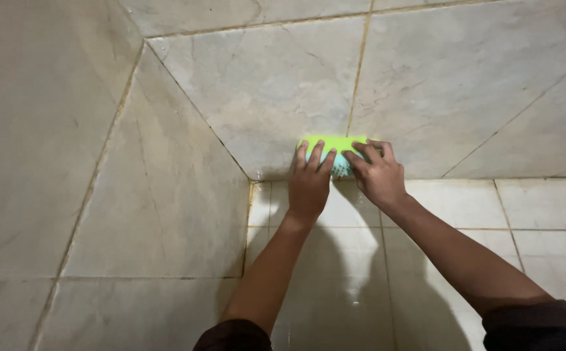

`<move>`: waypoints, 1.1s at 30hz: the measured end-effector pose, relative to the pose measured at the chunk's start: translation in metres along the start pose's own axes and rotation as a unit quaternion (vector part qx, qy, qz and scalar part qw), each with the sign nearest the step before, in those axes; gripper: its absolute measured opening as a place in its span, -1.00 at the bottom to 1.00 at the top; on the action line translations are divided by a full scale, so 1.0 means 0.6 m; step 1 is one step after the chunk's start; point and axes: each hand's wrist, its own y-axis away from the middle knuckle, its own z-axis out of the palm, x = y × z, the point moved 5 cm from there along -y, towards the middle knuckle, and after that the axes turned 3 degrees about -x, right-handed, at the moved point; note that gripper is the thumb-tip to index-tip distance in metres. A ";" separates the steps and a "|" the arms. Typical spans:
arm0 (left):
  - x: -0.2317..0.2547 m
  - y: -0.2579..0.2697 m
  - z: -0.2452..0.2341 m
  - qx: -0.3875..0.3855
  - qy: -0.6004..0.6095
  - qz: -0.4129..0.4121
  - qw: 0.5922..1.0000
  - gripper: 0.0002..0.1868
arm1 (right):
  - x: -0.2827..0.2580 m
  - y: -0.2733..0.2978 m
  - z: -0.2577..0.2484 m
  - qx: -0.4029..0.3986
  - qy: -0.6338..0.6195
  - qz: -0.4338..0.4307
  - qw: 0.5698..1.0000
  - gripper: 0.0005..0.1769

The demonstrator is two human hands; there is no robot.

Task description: The person scrubs the grout lines and surface of white tiled walls in a shower using a green and blue sponge. They move the sponge back and forth along the vertical and horizontal seams between the tiles.

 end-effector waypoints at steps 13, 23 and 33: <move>0.000 0.004 0.004 -0.089 -0.024 -0.050 0.994 -0.46 | -0.009 -0.006 -0.017 -0.031 -0.035 0.026 0.999 -0.47; 0.031 -0.041 -0.119 -0.055 -0.020 0.003 0.998 -0.22 | -0.032 -0.023 -0.111 0.023 -0.054 -0.007 0.998 -0.33; 0.016 -0.067 -0.163 -0.097 -0.001 -0.022 0.995 -0.19 | -0.083 -0.050 -0.157 0.033 -0.024 -0.065 0.997 -0.38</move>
